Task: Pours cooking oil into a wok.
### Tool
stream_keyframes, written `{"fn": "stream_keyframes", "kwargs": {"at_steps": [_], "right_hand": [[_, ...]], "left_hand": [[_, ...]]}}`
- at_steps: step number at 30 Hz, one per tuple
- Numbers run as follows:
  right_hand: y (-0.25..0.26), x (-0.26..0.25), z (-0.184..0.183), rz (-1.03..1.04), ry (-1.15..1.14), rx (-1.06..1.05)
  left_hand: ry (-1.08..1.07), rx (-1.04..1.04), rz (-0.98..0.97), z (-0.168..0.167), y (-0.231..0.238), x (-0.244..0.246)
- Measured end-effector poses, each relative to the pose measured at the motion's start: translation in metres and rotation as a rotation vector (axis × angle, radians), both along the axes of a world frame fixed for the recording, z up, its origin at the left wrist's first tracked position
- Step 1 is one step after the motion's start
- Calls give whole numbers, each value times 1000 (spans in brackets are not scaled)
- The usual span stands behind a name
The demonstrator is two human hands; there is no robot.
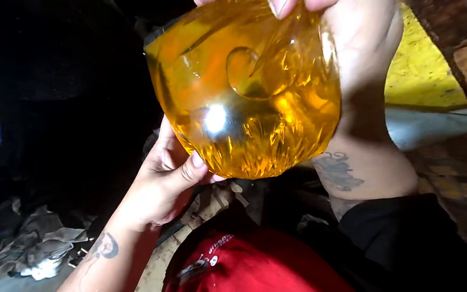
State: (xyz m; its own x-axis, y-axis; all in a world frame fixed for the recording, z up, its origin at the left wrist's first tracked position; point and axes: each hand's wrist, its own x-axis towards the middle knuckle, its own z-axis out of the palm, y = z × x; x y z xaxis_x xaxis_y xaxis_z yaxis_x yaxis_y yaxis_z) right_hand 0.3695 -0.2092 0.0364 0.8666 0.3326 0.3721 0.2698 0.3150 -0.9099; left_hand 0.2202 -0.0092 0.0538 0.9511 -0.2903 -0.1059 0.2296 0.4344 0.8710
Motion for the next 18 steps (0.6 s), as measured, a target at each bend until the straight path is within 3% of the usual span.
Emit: {"fn": "stream_keyframes", "kwargs": {"at_steps": [2, 7, 9, 14, 18], "right_hand": [[0, -14, 36, -58, 11, -56], [3, -21, 40, -112, 8, -113], [11, -23, 42, -69, -29, -91], [49, -10, 45, 281, -189, 172], [82, -18, 65, 449, 248, 402]], "left_hand": [[-1, 0, 12, -1, -2, -1], [3, 103, 70, 3, -2, -8], [18, 142, 94, 9, -2, -12], [-31, 162, 314, 21, 2, -26], [-103, 268, 510, 53, 8, -34]]}}
